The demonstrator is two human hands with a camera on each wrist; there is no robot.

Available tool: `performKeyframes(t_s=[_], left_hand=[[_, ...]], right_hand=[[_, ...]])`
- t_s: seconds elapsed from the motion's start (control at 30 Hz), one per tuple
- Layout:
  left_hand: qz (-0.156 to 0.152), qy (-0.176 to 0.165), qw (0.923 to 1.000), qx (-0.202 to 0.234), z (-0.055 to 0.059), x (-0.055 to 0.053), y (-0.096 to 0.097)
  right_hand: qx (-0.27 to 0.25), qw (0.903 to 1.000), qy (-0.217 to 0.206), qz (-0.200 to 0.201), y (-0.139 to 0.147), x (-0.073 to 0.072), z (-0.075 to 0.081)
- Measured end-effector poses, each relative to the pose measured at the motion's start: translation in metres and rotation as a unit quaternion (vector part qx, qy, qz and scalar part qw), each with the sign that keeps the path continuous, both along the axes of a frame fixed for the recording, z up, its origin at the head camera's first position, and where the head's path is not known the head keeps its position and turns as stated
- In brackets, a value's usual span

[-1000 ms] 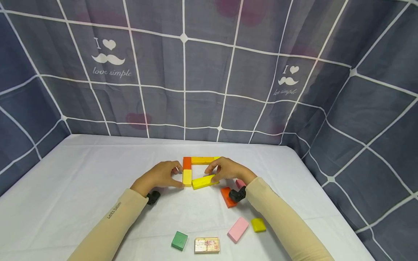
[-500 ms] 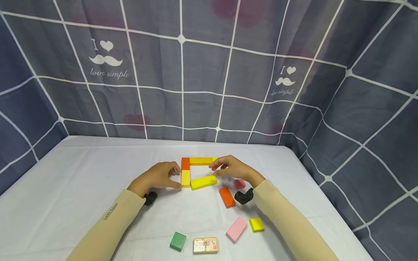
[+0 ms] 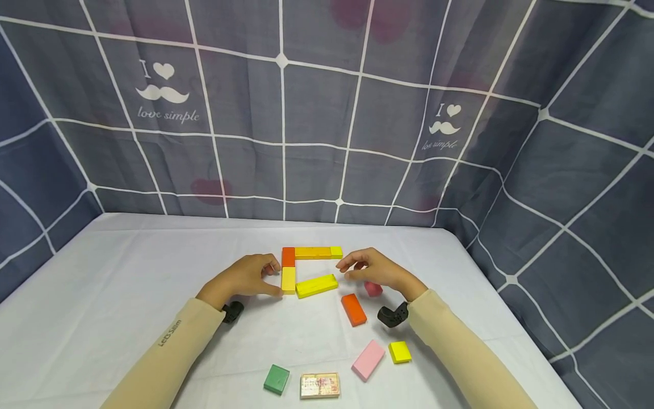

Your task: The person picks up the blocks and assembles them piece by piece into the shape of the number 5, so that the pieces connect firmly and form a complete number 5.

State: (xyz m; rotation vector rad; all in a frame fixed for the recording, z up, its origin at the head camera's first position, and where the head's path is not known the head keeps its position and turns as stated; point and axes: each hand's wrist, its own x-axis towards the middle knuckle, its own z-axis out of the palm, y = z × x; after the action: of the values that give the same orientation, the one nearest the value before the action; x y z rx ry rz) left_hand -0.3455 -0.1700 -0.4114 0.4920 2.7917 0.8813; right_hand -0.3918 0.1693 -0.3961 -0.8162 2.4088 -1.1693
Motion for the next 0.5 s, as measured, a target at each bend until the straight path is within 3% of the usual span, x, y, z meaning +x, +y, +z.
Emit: performKeyframes(t_s=[0.5], left_hand=[[-0.005, 0.003, 0.9999, 0.013, -0.002, 0.0, -0.003]], right_hand=[[0.012, 0.9998, 0.004, -0.014, 0.028, 0.002, -0.004]])
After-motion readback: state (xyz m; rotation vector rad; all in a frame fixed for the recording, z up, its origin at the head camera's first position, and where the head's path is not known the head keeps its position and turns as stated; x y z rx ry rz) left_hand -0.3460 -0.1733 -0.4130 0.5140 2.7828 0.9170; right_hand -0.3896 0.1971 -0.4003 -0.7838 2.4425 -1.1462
